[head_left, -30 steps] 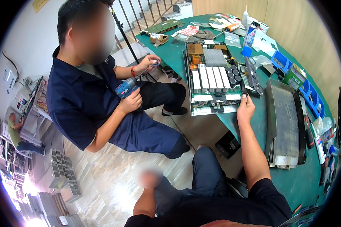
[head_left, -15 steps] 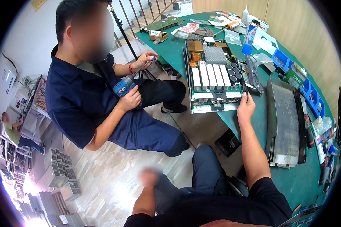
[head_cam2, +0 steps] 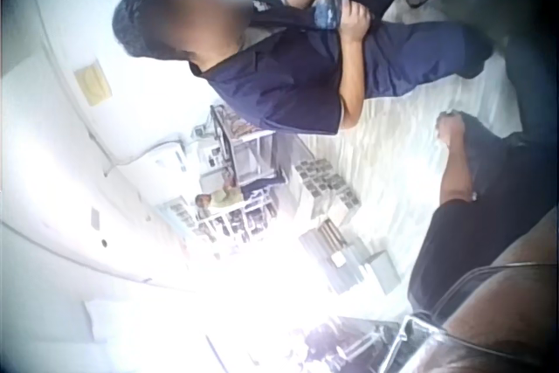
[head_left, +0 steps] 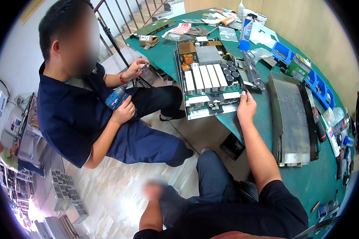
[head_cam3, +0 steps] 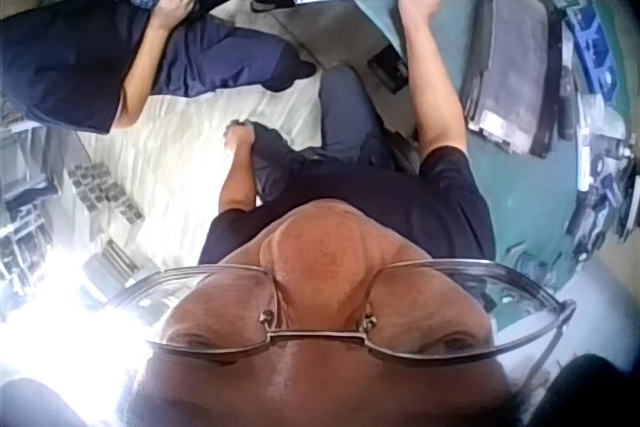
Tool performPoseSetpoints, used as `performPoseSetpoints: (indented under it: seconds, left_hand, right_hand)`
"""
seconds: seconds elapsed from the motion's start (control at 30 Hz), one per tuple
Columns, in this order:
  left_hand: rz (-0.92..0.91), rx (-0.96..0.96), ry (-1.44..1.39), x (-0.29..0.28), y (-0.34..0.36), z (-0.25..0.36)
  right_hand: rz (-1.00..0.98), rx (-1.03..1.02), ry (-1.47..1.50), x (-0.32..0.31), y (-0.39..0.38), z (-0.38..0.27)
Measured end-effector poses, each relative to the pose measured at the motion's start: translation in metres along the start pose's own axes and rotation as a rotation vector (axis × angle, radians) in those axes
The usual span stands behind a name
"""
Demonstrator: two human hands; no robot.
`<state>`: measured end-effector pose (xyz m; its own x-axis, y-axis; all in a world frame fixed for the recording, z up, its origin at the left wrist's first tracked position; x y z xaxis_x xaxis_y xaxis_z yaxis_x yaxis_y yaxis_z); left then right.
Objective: The person reaches into blue plastic bins to sort through small screws, then holds and positions an electronic circuit board assembly while another person uses a power drill to secure components.
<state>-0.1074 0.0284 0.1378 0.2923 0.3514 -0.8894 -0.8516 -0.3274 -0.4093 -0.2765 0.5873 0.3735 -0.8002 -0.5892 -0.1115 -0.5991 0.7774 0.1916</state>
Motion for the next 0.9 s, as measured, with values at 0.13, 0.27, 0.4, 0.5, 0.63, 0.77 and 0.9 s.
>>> performPoseSetpoints:
  seconds: [0.13,0.27,0.4,0.5,0.63,0.77,0.9]
  left_hand:
    - [-0.002,-0.013,-0.035,0.010,0.007,-0.013]
    - [0.022,-0.063,0.004,0.003,0.003,-0.007]
    - [0.019,-0.081,0.041,0.003,0.004,0.003]
    - [0.108,-0.056,0.143,0.005,0.002,-0.008]
    - [0.038,-0.091,0.072,0.014,0.009,-0.017]
    - [0.037,-0.089,0.097,0.015,0.007,-0.017]
    - [0.044,-0.097,0.100,0.015,0.005,-0.021]
  right_hand:
    - [0.013,-0.008,-0.020,-0.001,-0.002,-0.003]
    - [0.027,-0.006,0.010,-0.003,-0.001,0.000]
    - [0.028,0.014,-0.033,-0.001,0.000,0.003]
    - [0.016,0.003,0.003,0.000,-0.005,0.003]
    - [0.007,0.034,-0.003,-0.002,-0.008,0.001]
    - [0.003,0.057,-0.010,-0.002,-0.011,0.002]
    - [0.014,0.054,0.019,-0.003,-0.012,0.006]
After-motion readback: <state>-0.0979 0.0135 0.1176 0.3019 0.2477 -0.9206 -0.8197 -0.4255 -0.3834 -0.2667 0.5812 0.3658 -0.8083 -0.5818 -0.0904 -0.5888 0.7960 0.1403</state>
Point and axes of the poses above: each hand's wrist, its own y-axis towards the middle knuckle, its own x-axis out of the palm, z = x × y, the point moved 9 cm from there along y, towards the middle knuckle, and after that the axes turned 10 degrees about x, right-handed, at the moved point
